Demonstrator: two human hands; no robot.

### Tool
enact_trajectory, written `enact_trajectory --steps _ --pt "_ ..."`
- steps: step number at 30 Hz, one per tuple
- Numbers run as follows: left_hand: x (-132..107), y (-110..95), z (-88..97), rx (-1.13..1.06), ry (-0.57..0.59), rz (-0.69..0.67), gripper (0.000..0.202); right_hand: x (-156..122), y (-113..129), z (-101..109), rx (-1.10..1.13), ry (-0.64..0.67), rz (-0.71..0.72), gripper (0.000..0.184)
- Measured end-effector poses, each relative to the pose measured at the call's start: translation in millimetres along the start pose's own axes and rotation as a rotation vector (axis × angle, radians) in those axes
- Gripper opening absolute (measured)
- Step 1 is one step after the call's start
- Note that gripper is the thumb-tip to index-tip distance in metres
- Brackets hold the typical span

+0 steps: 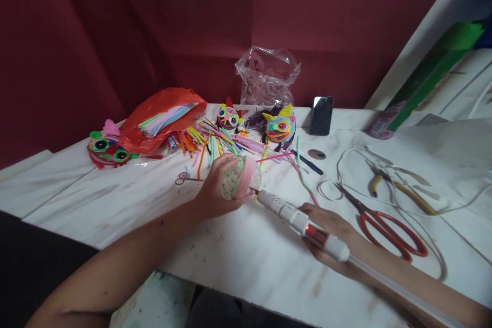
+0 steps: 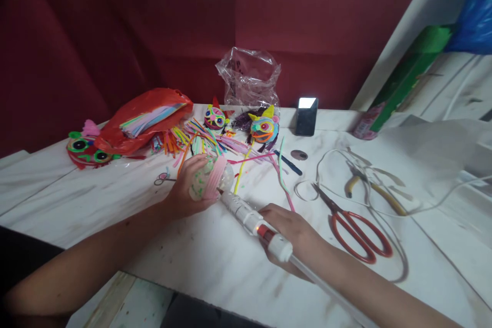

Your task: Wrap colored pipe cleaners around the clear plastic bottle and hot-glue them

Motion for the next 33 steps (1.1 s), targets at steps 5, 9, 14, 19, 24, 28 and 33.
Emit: enact_trajectory --steps 5,9,14,19,24,28,33 --pt "-0.9 2.0 -1.0 0.009 0.013 -0.006 0.081 -0.1 4.9 1.7 0.118 -0.021 0.066 0.021" --pt "-0.3 2.3 -1.0 0.018 0.019 0.0 0.081 0.2 2.7 1.5 0.107 -0.027 0.044 0.021" --pt "1.4 -0.4 -0.1 -0.004 0.014 -0.004 0.077 -1.6 -1.4 1.3 0.098 -0.041 0.014 0.021" --pt "0.7 1.3 -0.9 -0.008 0.007 0.016 0.077 -3.4 -3.0 -1.1 0.111 -0.01 -0.029 0.024" --pt "-0.3 2.5 -0.4 -0.022 -0.005 0.01 0.073 -0.7 -0.1 1.6 0.112 -0.036 -0.03 0.022" --pt "-0.8 3.5 -1.6 -0.015 0.017 -0.009 0.075 -0.3 3.5 -1.9 0.137 -0.05 0.058 0.016" --pt "-2.2 6.5 -2.6 0.004 0.035 0.011 0.077 -2.1 -3.3 -4.0 0.08 -0.046 0.008 0.015"
Point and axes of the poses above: each hand's wrist, its own x-axis towards the middle knuckle, its own z-axis out of the back of the hand, y = z × x, the point moved 9 cm from there along x, towards the middle knuckle, and after that the axes turned 3 degrees about y, right-handed, at the moved point
